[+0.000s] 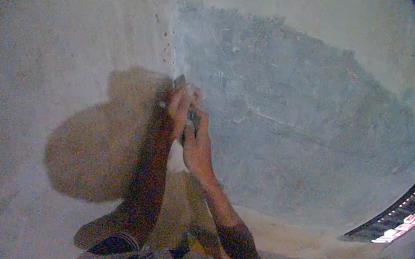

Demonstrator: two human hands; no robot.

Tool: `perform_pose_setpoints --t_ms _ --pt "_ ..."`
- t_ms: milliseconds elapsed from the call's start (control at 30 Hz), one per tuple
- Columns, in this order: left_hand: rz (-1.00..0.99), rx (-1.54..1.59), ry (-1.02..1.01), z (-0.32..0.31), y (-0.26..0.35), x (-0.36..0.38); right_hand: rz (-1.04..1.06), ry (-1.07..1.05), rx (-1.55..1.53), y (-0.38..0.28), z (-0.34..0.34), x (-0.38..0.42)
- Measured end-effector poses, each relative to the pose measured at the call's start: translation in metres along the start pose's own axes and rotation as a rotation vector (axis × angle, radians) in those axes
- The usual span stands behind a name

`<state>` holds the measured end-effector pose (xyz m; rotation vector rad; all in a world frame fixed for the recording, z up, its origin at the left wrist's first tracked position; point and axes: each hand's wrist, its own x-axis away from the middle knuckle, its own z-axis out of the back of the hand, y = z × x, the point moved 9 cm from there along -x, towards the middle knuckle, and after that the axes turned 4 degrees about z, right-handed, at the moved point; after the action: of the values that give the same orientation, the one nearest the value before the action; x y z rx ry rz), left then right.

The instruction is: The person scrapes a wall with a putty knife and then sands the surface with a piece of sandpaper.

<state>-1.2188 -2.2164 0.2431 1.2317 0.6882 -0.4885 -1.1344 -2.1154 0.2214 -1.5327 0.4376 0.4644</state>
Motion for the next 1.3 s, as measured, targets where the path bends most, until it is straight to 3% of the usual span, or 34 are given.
perform_pose_setpoints --t_ms 67,133,233,367,433,533,600,633,733,800,900,1000,1100,1133,1233,1267,1300 --pt "0.135 0.064 -0.067 -0.003 0.018 0.022 -0.126 -0.022 -0.028 0.026 0.0 0.015" --pt "0.028 -0.032 0.146 -0.007 -0.045 0.046 -0.29 -0.063 -0.117 0.052 -0.002 0.032" --pt "0.029 0.017 0.158 -0.012 -0.057 0.076 -0.009 -0.058 0.031 0.058 0.007 0.049" --pt "-0.013 0.085 0.087 -0.015 -0.051 0.104 -0.03 -0.031 0.163 0.103 0.01 0.074" --pt "0.216 0.283 0.0 -0.028 -0.086 0.125 -0.101 -0.052 0.197 0.119 0.012 0.09" --pt "0.27 0.295 0.079 -0.039 -0.146 0.168 -0.388 -0.149 0.175 0.146 0.013 0.115" --pt "0.3 0.328 0.115 -0.044 -0.157 0.193 -0.15 -0.213 0.356 0.172 0.019 0.131" --pt "0.306 0.355 0.12 -0.046 -0.148 0.2 -0.02 -0.24 0.447 0.167 0.019 0.131" --pt "0.31 0.372 0.06 -0.058 -0.098 0.207 -0.237 -0.171 0.295 0.158 0.04 0.147" --pt "0.333 0.208 0.05 -0.064 -0.068 0.197 -0.274 -0.079 0.182 0.148 0.057 0.146" --pt "0.328 0.387 -0.026 -0.091 -0.053 0.184 -0.202 0.041 0.089 0.105 0.084 0.139" --pt "0.085 0.391 -0.119 -0.124 -0.017 0.156 -0.165 0.164 -0.017 0.068 0.114 0.128" --pt "-0.226 0.168 -0.163 -0.137 0.083 0.122 -0.195 0.302 -0.154 0.033 0.143 0.127" --pt "-0.289 0.192 -0.196 -0.152 0.09 0.12 -0.203 0.35 -0.199 0.027 0.152 0.128" --pt "-0.1 0.402 -0.396 -0.199 0.104 0.122 -0.143 0.486 -0.238 0.033 0.188 0.14" --pt "-0.292 0.271 -0.365 -0.21 0.114 0.121 -0.142 0.528 -0.219 0.032 0.199 0.147" --pt "-0.243 0.324 -0.45 -0.232 0.109 0.127 -0.144 0.569 -0.201 0.033 0.208 0.154"
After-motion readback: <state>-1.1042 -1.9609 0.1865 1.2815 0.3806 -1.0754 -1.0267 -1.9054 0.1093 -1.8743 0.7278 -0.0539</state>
